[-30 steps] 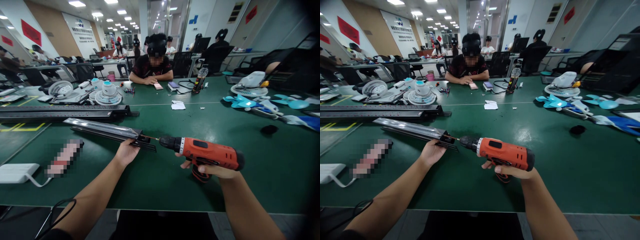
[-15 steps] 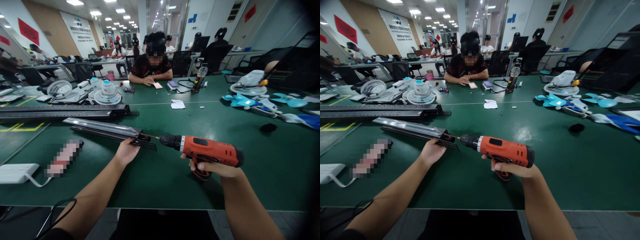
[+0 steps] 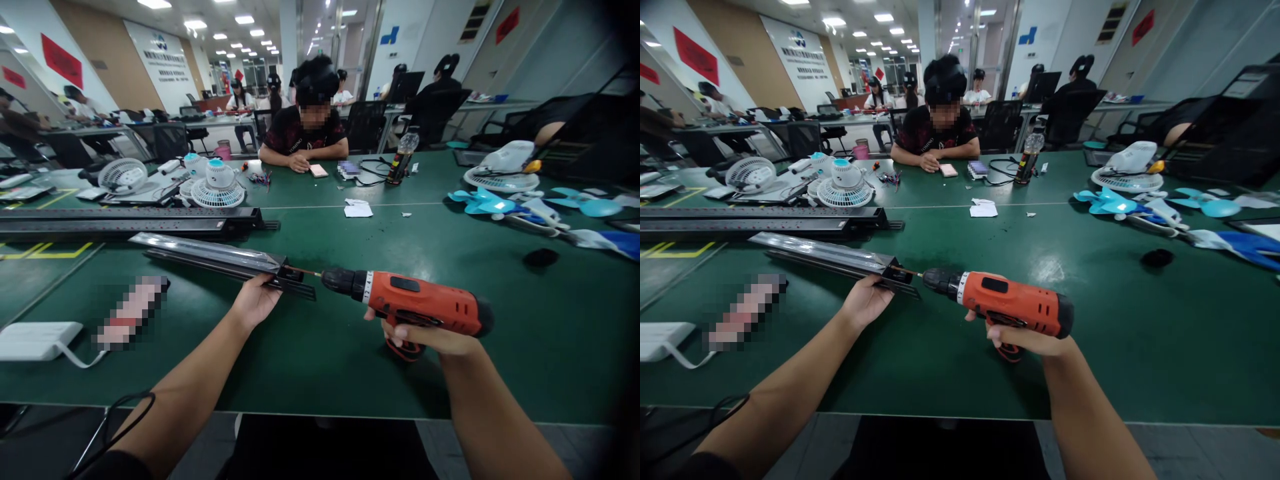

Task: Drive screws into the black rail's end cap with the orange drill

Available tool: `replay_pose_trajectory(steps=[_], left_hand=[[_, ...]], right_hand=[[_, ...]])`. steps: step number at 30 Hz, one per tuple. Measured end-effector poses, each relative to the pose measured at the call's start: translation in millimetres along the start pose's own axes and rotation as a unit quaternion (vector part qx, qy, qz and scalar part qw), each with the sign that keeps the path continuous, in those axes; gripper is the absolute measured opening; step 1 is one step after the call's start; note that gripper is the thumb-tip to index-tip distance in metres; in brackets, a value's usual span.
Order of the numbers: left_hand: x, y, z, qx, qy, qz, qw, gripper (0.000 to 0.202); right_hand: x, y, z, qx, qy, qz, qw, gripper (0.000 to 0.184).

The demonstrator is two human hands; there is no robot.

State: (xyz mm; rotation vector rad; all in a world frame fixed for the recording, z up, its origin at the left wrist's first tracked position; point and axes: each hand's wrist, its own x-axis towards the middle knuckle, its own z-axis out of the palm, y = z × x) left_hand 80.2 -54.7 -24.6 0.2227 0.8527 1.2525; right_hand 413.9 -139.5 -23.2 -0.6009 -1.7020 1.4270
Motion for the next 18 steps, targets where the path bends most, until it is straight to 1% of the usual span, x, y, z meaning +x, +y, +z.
replay_pose_trajectory(steps=[2, 4, 5, 8, 10, 12, 15, 18], left_hand=[[-0.2, 0.2, -0.1, 0.003, -0.002, -0.001, 1.0, 0.031], [0.5, 0.2, -1.2, 0.005, -0.006, -0.001, 1.0, 0.031], [1.1, 0.1, -2.1, 0.007, -0.007, -0.001, 1.0, 0.031], [2.7, -0.4, -4.4, 0.01, -0.015, 0.0, 1.0, 0.031], [3.1, -0.7, -5.0, 0.009, -0.017, -0.001, 1.0, 0.031], [3.1, -1.0, -4.8, 0.004, -0.016, -0.001, 1.0, 0.03], [3.3, -1.4, -4.2, 0.004, -0.021, 0.0, 1.0, 0.029], [4.5, -1.6, -4.7, 0.005, -0.026, 0.001, 1.0, 0.027]], right_hand=[[0.5, 0.6, 0.0, 0.025, -0.015, -0.002, 1.0, 0.047], [1.1, 0.3, 0.9, 0.037, -0.014, -0.005, 0.999, 0.05], [1.3, -0.4, 1.6, 0.034, -0.008, -0.003, 0.999, 0.047], [1.3, -3.9, 3.2, 0.006, 0.009, 0.013, 1.0, 0.028], [0.8, -5.5, 3.0, -0.003, 0.006, 0.018, 1.0, 0.024], [-0.2, -5.2, 1.8, -0.012, 0.001, 0.009, 1.0, 0.024], [-2.0, -2.4, -0.8, -0.032, -0.005, -0.014, 0.999, 0.03], [-2.9, -0.9, -2.1, -0.038, -0.016, -0.005, 0.999, 0.034]])
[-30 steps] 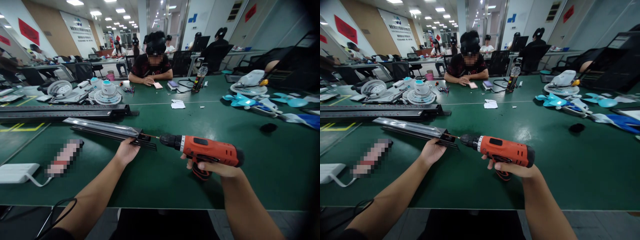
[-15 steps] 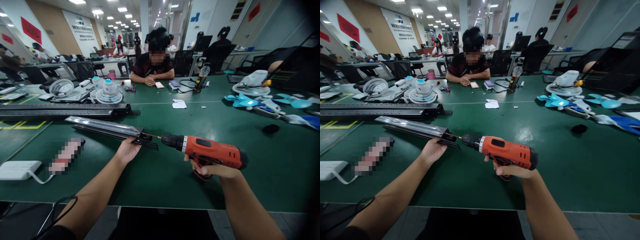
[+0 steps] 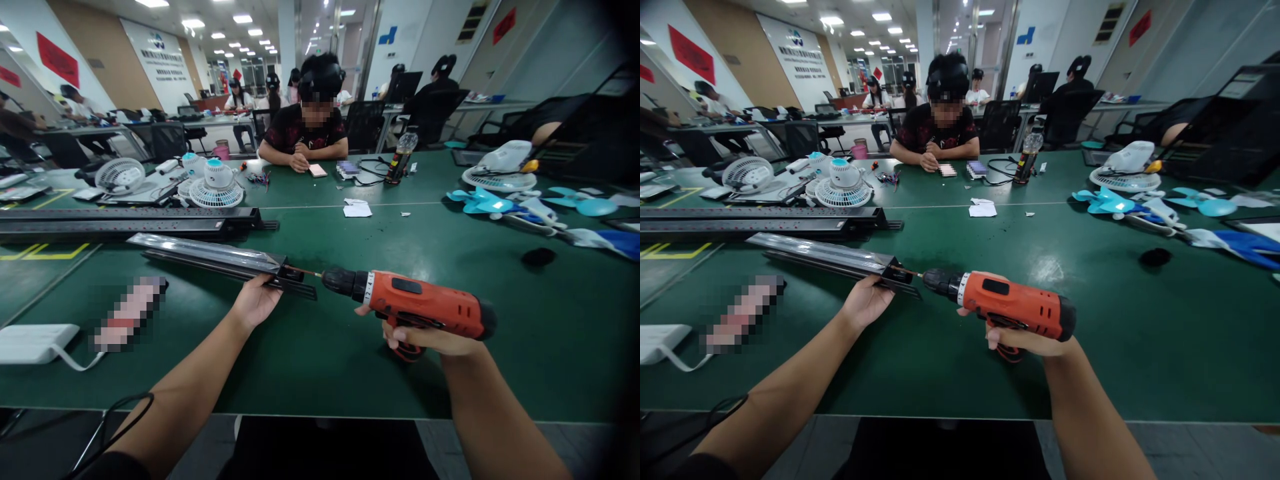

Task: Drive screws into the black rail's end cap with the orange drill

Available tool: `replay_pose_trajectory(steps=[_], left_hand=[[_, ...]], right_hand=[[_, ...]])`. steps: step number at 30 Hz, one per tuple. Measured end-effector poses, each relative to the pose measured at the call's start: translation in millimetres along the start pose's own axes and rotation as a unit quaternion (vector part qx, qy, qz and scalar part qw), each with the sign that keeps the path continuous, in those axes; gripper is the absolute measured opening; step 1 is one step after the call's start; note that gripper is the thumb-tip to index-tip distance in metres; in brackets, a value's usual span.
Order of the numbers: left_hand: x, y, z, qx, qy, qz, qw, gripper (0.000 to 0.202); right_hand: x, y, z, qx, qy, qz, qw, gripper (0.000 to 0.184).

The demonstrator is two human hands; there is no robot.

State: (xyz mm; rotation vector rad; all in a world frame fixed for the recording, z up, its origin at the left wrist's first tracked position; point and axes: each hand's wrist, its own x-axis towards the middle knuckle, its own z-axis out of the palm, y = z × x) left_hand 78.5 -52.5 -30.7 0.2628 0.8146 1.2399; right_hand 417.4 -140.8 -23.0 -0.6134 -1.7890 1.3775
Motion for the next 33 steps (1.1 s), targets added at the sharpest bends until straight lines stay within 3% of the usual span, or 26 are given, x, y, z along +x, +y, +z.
replay_pose_trajectory(steps=[6, 12, 26, 33], left_hand=[[5.1, -0.7, -0.7, -0.003, -0.007, 0.005, 1.0, 0.03], [11.6, -1.9, -0.5, -0.02, -0.01, 0.005, 1.0, 0.036], [12.6, 1.4, 0.5, -0.025, -0.001, 0.014, 1.0, 0.049], [14.1, -0.1, -1.8, -0.026, -0.001, 0.017, 1.0, 0.045]], right_hand=[[4.4, -2.9, 0.2, 0.034, 0.013, 0.043, 0.998, 0.036], [11.3, -5.2, -3.8, 0.028, 0.034, 0.009, 0.999, 0.032], [21.1, 2.1, -9.4, 0.049, 0.041, 0.02, 0.998, 0.034], [20.6, -4.5, -13.4, 0.042, 0.005, 0.036, 0.998, 0.038]])
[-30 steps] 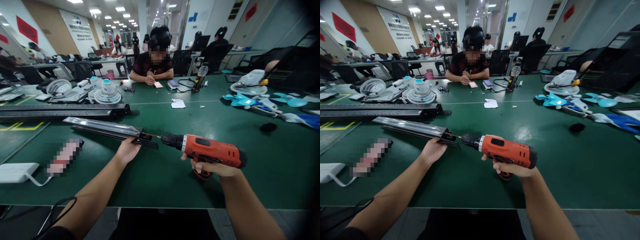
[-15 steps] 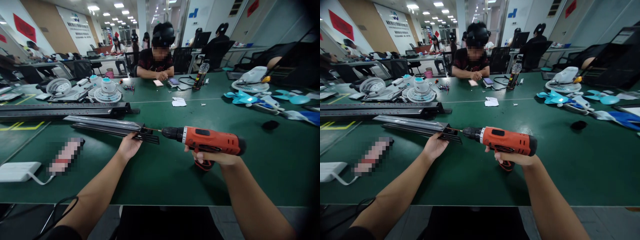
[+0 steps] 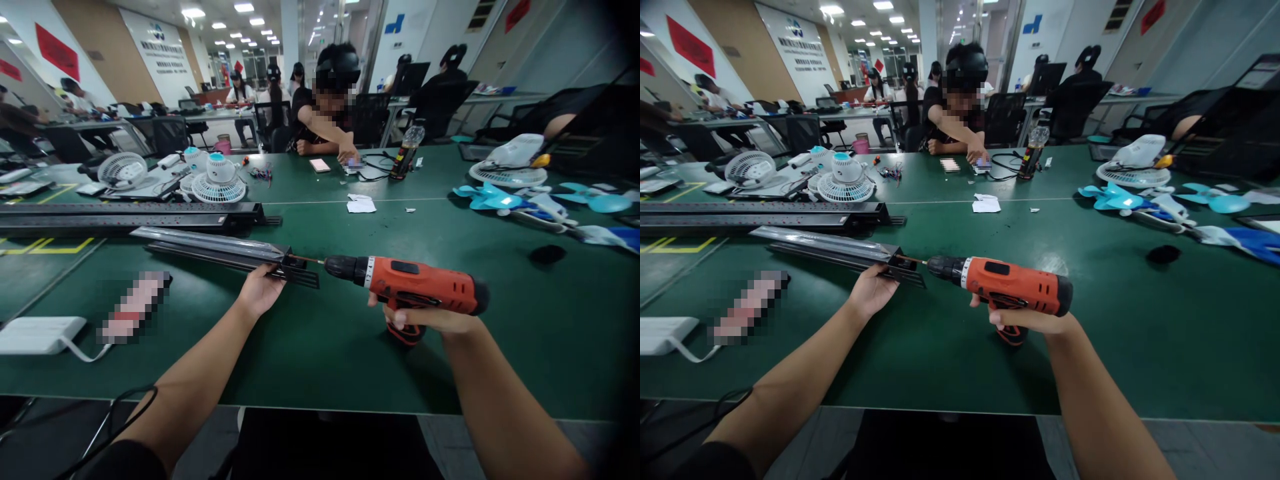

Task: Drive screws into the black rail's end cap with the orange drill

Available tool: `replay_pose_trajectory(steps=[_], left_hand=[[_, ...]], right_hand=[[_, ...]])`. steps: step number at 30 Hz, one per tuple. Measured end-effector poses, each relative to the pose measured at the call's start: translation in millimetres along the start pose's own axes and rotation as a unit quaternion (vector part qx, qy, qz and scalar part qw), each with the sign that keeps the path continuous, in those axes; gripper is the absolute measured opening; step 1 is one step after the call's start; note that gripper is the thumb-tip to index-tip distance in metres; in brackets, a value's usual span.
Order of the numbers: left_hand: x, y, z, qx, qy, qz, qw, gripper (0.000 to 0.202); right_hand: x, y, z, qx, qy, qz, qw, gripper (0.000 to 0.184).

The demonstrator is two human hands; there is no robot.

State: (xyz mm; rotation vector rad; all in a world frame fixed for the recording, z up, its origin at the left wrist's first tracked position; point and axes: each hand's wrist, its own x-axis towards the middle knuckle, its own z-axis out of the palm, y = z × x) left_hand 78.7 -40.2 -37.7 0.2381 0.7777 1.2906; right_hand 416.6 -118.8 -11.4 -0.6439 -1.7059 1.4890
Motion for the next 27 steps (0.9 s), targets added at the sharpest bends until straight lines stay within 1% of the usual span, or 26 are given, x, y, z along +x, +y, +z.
replay_pose_trajectory(steps=[3, 6, 8, 12, 16, 21, 23, 27], left_hand=[[0.3, -0.8, -0.5, -0.003, -0.001, 0.003, 1.0, 0.04], [1.0, -1.1, -1.6, -0.01, -0.003, 0.011, 1.0, 0.034], [1.4, -1.2, -2.0, -0.009, -0.005, 0.014, 1.0, 0.033], [1.2, -1.4, -1.5, -0.004, 0.002, 0.009, 1.0, 0.036], [1.9, -1.7, -1.8, -0.003, 0.002, 0.007, 1.0, 0.047], [4.3, -1.8, -4.2, -0.004, -0.001, 0.007, 1.0, 0.049], [4.7, -2.0, -4.4, -0.004, -0.004, 0.006, 1.0, 0.048], [3.8, -1.8, -4.1, -0.003, -0.011, 0.003, 1.0, 0.046]], right_hand=[[0.4, -4.3, -4.2, 0.003, -0.033, 0.008, 0.999, 0.045], [1.0, -6.7, -5.1, -0.014, -0.03, -0.004, 0.999, 0.05], [1.3, -6.9, -2.9, -0.028, -0.027, -0.007, 0.999, 0.047], [0.5, -2.9, 3.4, -0.03, -0.006, -0.021, 0.999, 0.037], [-2.3, 3.5, 5.3, -0.031, 0.028, -0.012, 0.999, 0.034], [-5.2, 9.3, 4.4, -0.041, 0.034, -0.006, 0.999, 0.034], [-6.1, 11.1, 4.6, -0.038, 0.032, -0.014, 0.999, 0.036], [-6.6, 13.4, 3.9, -0.002, 0.003, -0.048, 0.999, 0.047]])
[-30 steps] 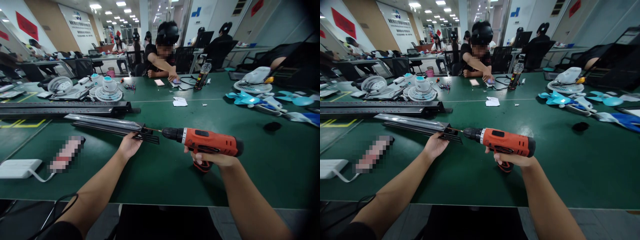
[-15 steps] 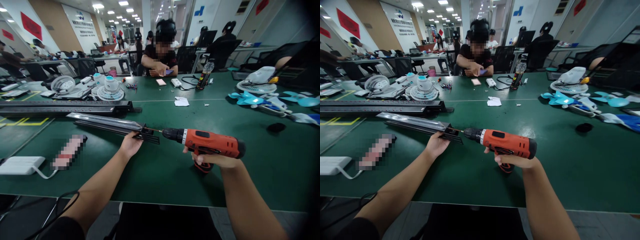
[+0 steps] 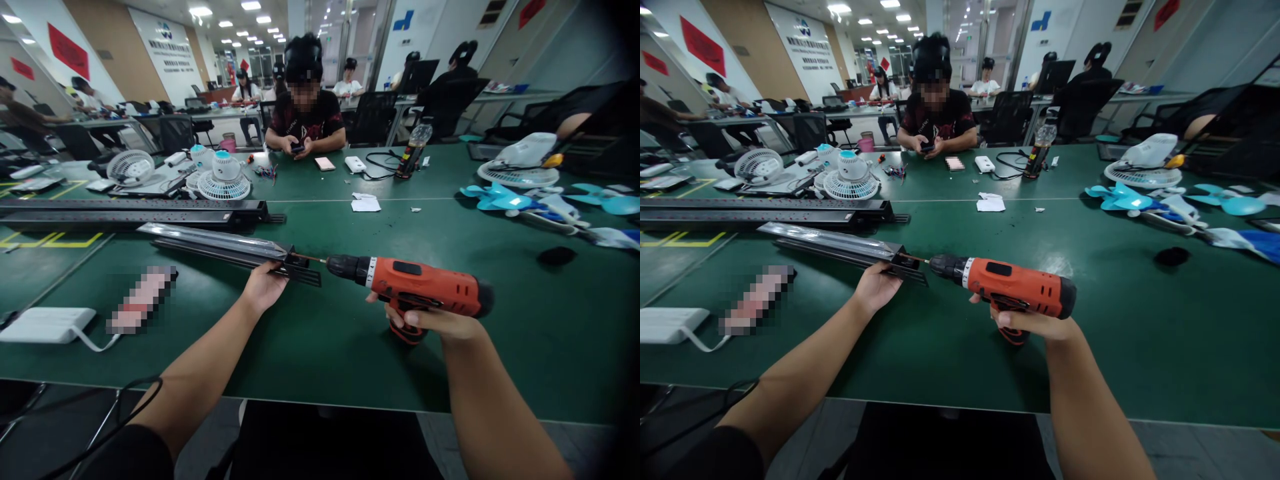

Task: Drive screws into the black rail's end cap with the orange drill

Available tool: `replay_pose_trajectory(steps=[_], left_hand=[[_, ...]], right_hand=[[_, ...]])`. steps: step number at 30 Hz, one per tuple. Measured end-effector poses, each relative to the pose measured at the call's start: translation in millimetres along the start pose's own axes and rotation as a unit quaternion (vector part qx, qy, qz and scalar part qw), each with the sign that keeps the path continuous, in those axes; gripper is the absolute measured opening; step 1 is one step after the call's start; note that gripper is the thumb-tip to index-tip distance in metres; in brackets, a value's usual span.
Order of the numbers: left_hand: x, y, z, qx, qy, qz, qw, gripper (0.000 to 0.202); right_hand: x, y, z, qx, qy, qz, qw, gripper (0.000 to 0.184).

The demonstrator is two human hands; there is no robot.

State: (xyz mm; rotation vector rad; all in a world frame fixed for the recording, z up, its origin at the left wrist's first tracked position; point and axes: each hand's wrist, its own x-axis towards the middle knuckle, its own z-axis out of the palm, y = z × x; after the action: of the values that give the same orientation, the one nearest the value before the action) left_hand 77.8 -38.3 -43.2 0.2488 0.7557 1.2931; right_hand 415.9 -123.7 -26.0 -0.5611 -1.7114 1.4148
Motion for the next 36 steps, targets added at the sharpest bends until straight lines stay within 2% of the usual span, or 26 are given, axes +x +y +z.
replay_pose_trajectory(steps=[3, 7, 8, 11, 13, 17, 23, 28, 33, 36], left_hand=[[-0.2, 0.9, -0.6, 0.007, -0.005, -0.009, 1.0, 0.047], [0.5, 1.8, -1.0, 0.006, 0.0, -0.015, 1.0, 0.051], [0.4, 2.0, -0.7, 0.005, 0.003, -0.016, 1.0, 0.052], [-1.3, 2.8, 1.3, 0.002, 0.007, -0.022, 1.0, 0.052], [-3.4, 3.6, 3.4, 0.002, 0.007, -0.027, 1.0, 0.051], [-8.5, 5.4, 7.0, 0.005, 0.011, -0.031, 0.999, 0.049], [-11.1, 7.2, 7.1, 0.01, 0.007, -0.04, 0.999, 0.052], [-9.7, 7.3, 5.9, 0.008, 0.002, -0.042, 0.999, 0.047], [-10.7, 7.8, 6.7, 0.009, -0.001, -0.045, 0.999, 0.047], [-12.1, 8.2, 7.4, 0.013, -0.006, -0.043, 0.999, 0.05]], right_hand=[[0.3, -1.2, -0.8, 0.006, -0.019, 0.013, 1.0, 0.049], [0.2, -4.1, 2.6, -0.038, 0.025, 0.057, 0.997, 0.037], [0.1, -4.4, 4.1, -0.038, 0.042, 0.061, 0.997, 0.042], [0.1, -4.7, 8.2, -0.01, 0.072, 0.059, 0.996, 0.073], [0.2, -5.6, 8.9, -0.004, 0.071, 0.06, 0.996, 0.084], [-0.7, -8.9, 6.3, -0.029, 0.045, 0.077, 0.996, 0.079], [-5.0, -6.7, 3.1, -0.065, 0.057, 0.071, 0.994, 0.062], [-4.3, -3.4, 4.3, -0.006, 0.045, 0.057, 0.997, 0.078], [-3.8, -3.8, 3.3, -0.016, 0.029, 0.077, 0.996, 0.059], [-3.7, -5.5, 4.5, -0.011, 0.039, 0.054, 0.998, 0.074]])
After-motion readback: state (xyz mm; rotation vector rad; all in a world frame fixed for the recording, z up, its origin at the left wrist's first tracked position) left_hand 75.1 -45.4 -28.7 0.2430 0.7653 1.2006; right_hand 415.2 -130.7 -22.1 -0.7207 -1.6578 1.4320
